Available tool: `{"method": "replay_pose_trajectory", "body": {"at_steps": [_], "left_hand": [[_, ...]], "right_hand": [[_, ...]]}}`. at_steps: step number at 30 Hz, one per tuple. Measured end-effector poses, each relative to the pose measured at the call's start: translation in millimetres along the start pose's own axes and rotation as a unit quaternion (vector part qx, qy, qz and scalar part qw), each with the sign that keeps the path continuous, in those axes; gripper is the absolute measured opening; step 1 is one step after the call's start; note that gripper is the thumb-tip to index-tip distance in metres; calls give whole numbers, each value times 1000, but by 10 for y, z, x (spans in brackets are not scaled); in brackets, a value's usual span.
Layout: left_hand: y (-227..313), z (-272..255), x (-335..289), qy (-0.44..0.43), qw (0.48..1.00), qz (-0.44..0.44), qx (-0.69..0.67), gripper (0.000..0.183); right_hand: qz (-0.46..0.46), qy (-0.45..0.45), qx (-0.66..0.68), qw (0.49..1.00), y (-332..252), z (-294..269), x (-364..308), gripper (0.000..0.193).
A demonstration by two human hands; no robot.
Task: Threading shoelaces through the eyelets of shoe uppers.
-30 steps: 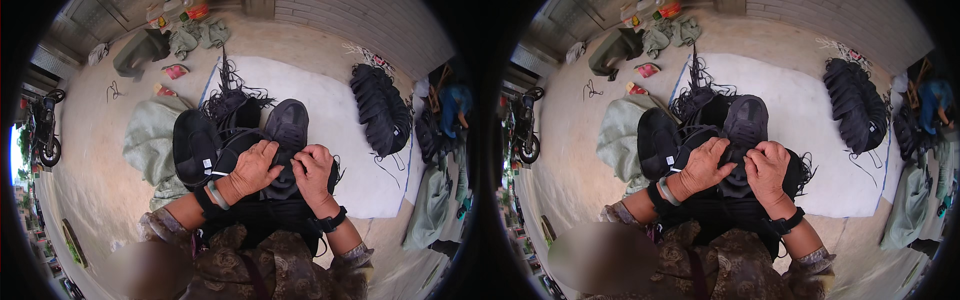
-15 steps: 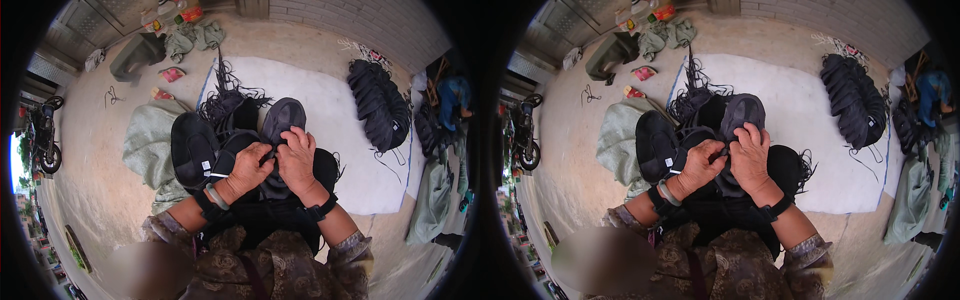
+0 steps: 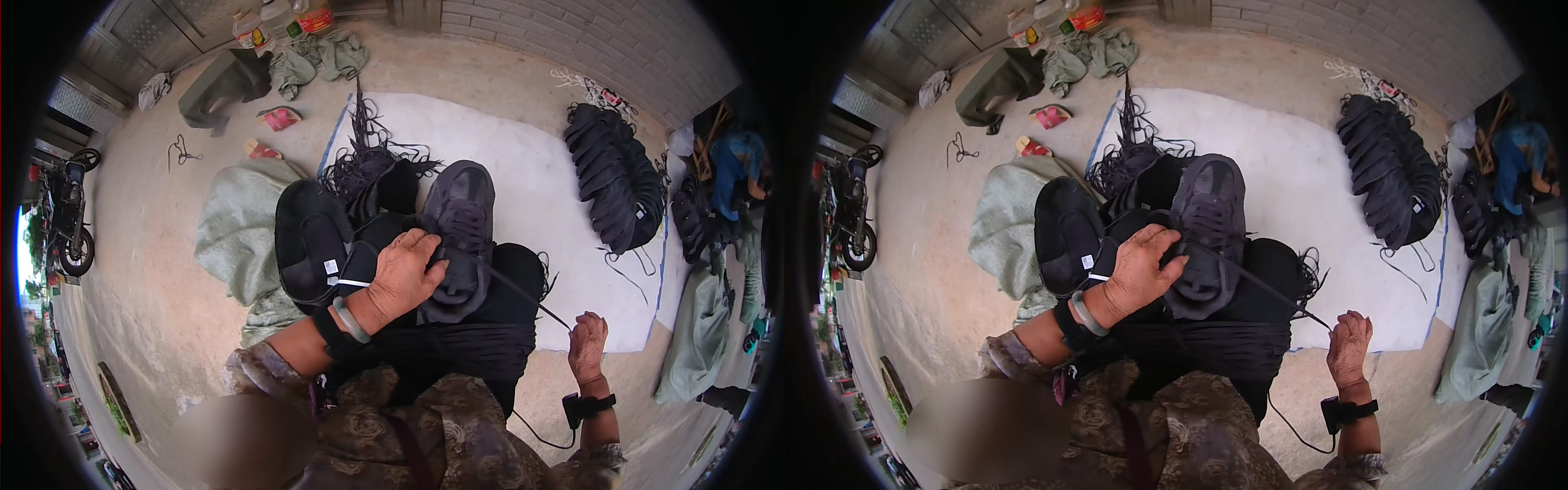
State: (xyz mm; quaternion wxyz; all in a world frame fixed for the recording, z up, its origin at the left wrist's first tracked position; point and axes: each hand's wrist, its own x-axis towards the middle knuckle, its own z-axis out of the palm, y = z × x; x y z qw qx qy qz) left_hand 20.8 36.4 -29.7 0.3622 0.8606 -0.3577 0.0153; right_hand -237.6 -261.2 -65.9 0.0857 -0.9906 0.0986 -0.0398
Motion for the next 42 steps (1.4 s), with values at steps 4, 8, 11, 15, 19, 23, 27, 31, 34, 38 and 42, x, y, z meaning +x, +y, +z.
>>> {"method": "replay_pose_trajectory", "body": {"at_steps": [4, 8, 11, 15, 19, 23, 27, 31, 34, 38, 42], "left_hand": [[209, -40, 134, 12, 995, 93, 26, 27], [301, 109, 235, -9, 989, 137, 56, 22], [254, 220, 245, 0, 991, 109, 82, 13], [151, 282, 235, 1, 995, 76, 62, 11], [232, 263, 258, -20, 993, 87, 76, 12], [317, 281, 268, -38, 983, 114, 141, 13], [333, 374, 230, -59, 977, 131, 161, 14], [381, 429, 247, -47, 977, 122, 168, 13], [402, 421, 242, -52, 972, 131, 186, 12], [368, 437, 238, -56, 976, 128, 170, 11], [360, 426, 255, -42, 975, 134, 171, 10]], "right_hand": [[-22, -4, 141, 990, -491, -134, 380, 24], [-68, 63, 263, 960, -1190, -136, 1027, 44], [-60, 77, 250, 963, -1505, -27, 1271, 48], [-34, 76, 249, 965, -1574, 143, 1347, 43], [5, 104, 347, 932, -1528, 231, 1357, 33], [19, 113, 387, 915, -1494, 248, 1378, 27], [35, 105, 426, 898, -1503, 240, 1407, 25], [45, 93, 451, 886, -1461, 253, 1402, 25], [69, 62, 492, 866, -1412, 312, 1379, 25], [77, 23, 537, 840, -1322, 337, 1391, 24], [95, -4, 550, 830, -1355, 289, 1398, 25]]}}
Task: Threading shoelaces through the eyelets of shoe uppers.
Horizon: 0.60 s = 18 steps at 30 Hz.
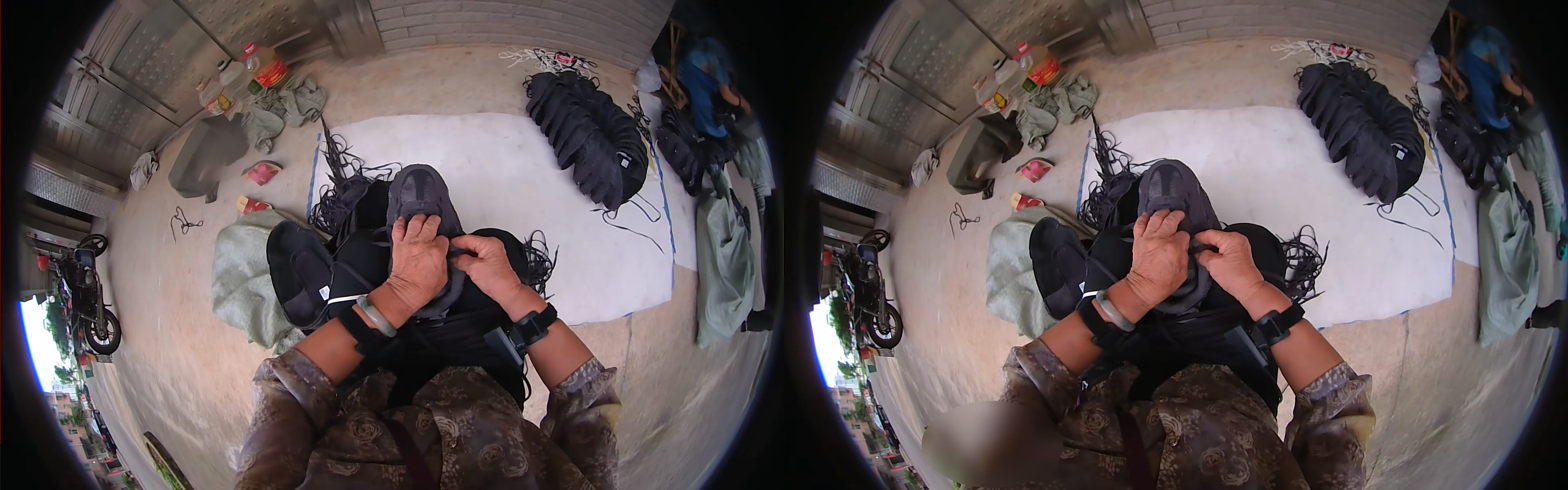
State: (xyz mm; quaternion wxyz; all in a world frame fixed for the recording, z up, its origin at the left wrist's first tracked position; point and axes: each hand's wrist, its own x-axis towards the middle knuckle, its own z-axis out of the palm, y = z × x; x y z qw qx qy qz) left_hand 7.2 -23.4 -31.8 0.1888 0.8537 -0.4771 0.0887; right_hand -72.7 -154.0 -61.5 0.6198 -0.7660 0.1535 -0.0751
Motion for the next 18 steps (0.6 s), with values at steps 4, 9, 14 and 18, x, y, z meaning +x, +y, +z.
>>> {"method": "replay_pose_trajectory", "body": {"at_steps": [4, 9, 14, 18], "left_hand": [[-67, -359, -73, -36, 997, 62, 11, 10], [-713, -1037, -689, -152, 980, 7, 131, 11], [-1638, -1530, -1844, -289, 904, -226, 222, 9], [-1604, -1439, -1950, -318, 895, -268, 162, 8]], "right_hand": [[-40, 68, -30, 996, 6, 121, -74, 30], [-69, 77, -92, 990, -30, 93, -160, 39], [-90, 68, -119, 987, -84, 122, -134, 40], [-96, 80, -121, 985, -99, 152, -150, 40]]}}
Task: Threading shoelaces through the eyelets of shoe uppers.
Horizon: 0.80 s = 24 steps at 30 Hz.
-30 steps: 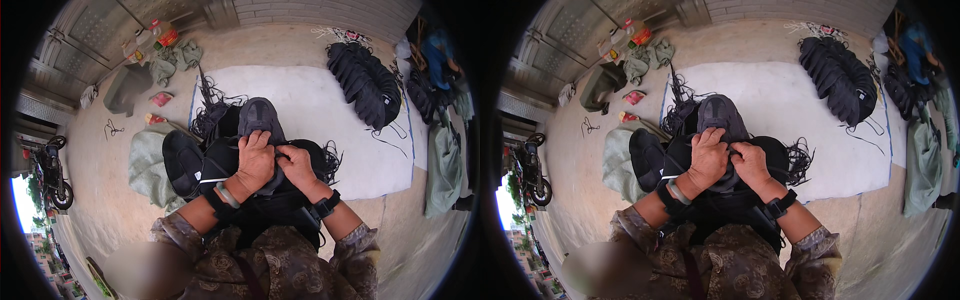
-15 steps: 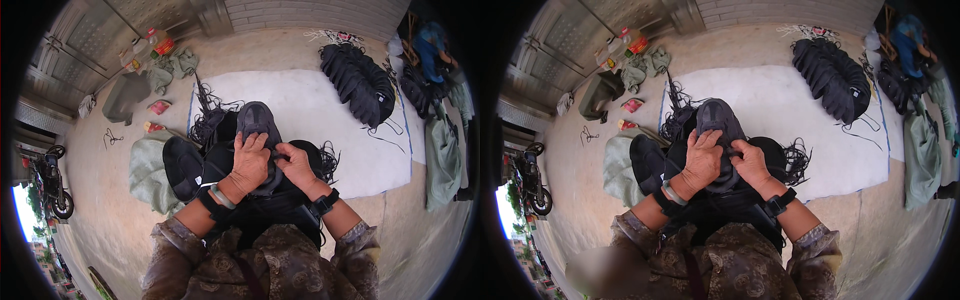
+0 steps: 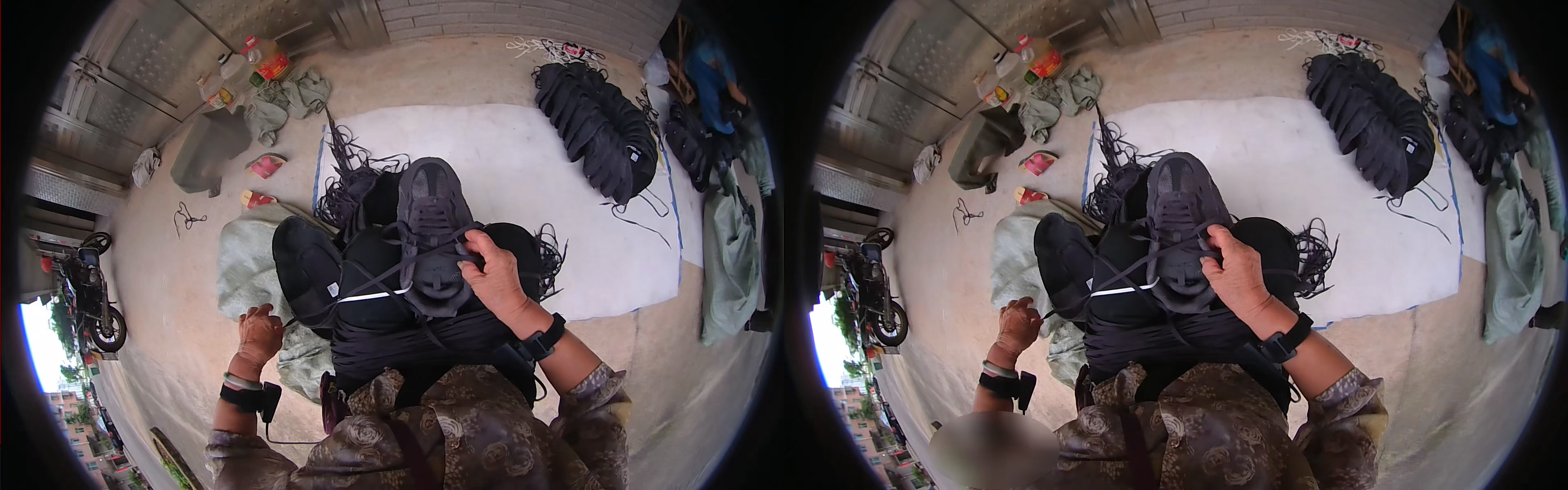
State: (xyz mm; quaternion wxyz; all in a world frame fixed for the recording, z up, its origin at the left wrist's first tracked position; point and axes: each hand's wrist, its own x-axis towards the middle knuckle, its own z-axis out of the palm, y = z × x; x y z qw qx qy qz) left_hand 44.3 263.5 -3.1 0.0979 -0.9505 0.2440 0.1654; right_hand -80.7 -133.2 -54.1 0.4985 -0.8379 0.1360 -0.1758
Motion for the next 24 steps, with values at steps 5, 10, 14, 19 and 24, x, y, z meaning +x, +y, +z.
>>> {"method": "replay_pose_trajectory", "body": {"at_steps": [5, 10, 14, 19, 24], "left_hand": [[851, -287, 548, 188, 921, 179, -290, 10], [1444, -395, 1199, 250, 892, 249, -282, 15], [1568, -306, 1542, 141, 902, 241, -329, 23], [1662, -439, 1637, -23, 931, 216, -295, 32], [1675, -278, 1628, 16, 942, 183, -280, 27]], "right_hand": [[2, -2, 45, 999, -11, -2, -20, 29], [199, 38, 218, 955, -50, -81, 91, 23], [185, -25, 145, 972, 17, -154, 234, 20], [209, 1, 168, 963, 56, -163, 313, 12], [222, 15, 201, 954, 114, -148, 222, 12]]}}
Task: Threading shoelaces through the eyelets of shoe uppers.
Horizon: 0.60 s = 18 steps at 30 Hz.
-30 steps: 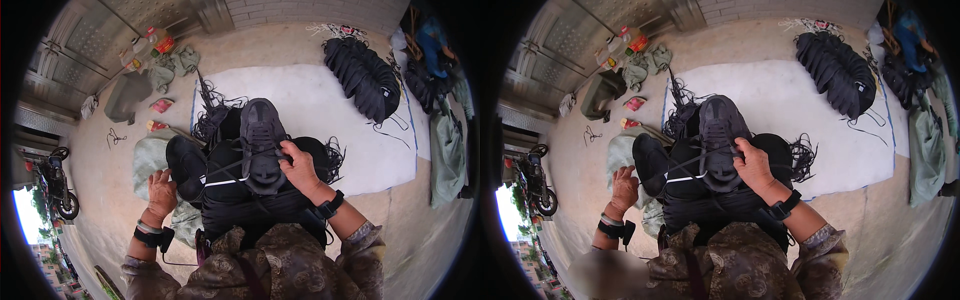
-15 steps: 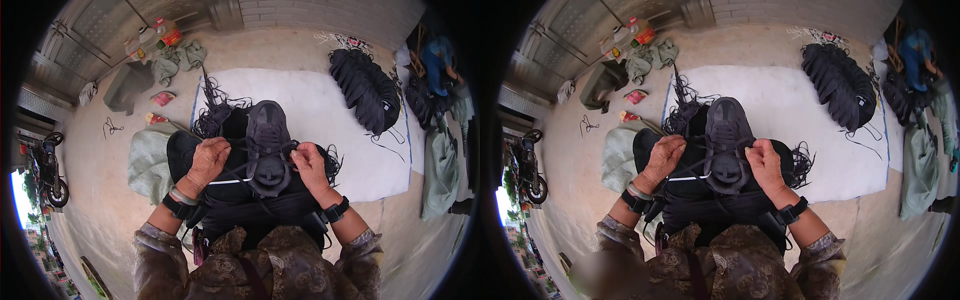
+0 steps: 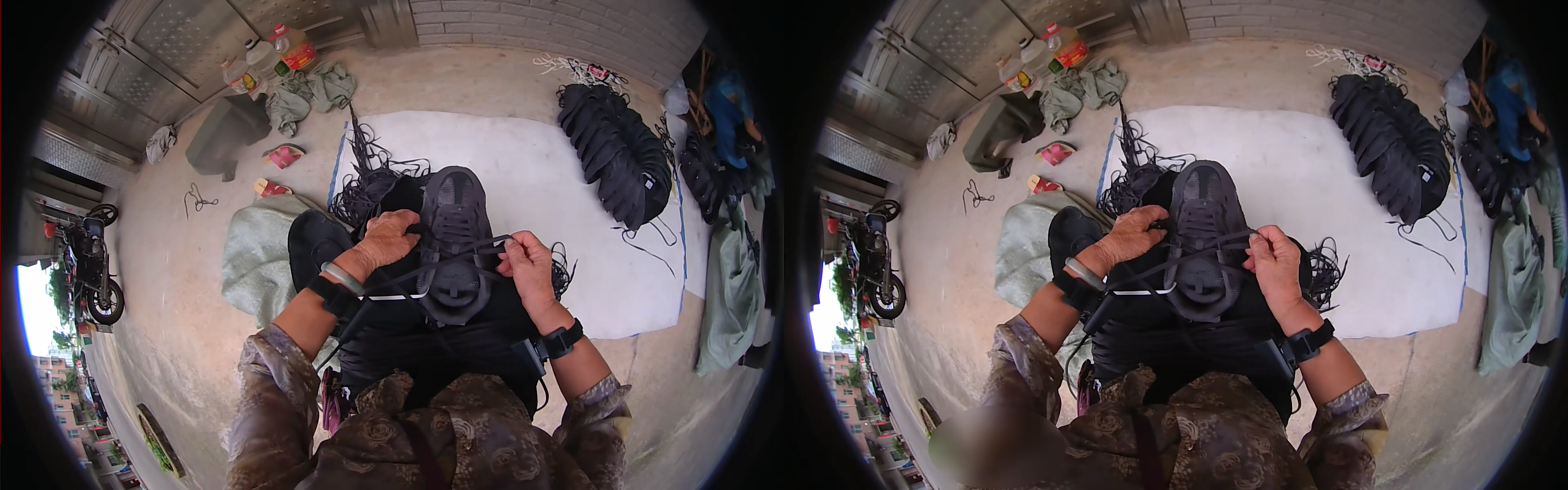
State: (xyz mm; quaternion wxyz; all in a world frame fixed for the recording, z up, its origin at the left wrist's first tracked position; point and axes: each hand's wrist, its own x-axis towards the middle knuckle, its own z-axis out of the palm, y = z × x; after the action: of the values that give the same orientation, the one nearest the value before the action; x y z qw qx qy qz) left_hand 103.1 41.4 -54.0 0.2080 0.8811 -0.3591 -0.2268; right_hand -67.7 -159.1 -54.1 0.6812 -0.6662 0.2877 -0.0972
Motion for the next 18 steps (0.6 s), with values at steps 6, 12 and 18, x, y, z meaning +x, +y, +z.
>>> {"method": "replay_pose_trajectory", "body": {"at_steps": [6, 12, 18], "left_hand": [[-142, 44, 3, 18, 988, 11, -150, 13], [288, -400, -280, -32, 826, -16, -563, 17], [282, -472, -391, -79, 765, 10, -639, 25]], "right_hand": [[-27, 5, 2, 1000, -11, -32, -42, 11], [-51, 23, 11, 998, 67, 54, 54, 10], [-58, 78, 2, 995, 103, 150, 178, 17]]}}
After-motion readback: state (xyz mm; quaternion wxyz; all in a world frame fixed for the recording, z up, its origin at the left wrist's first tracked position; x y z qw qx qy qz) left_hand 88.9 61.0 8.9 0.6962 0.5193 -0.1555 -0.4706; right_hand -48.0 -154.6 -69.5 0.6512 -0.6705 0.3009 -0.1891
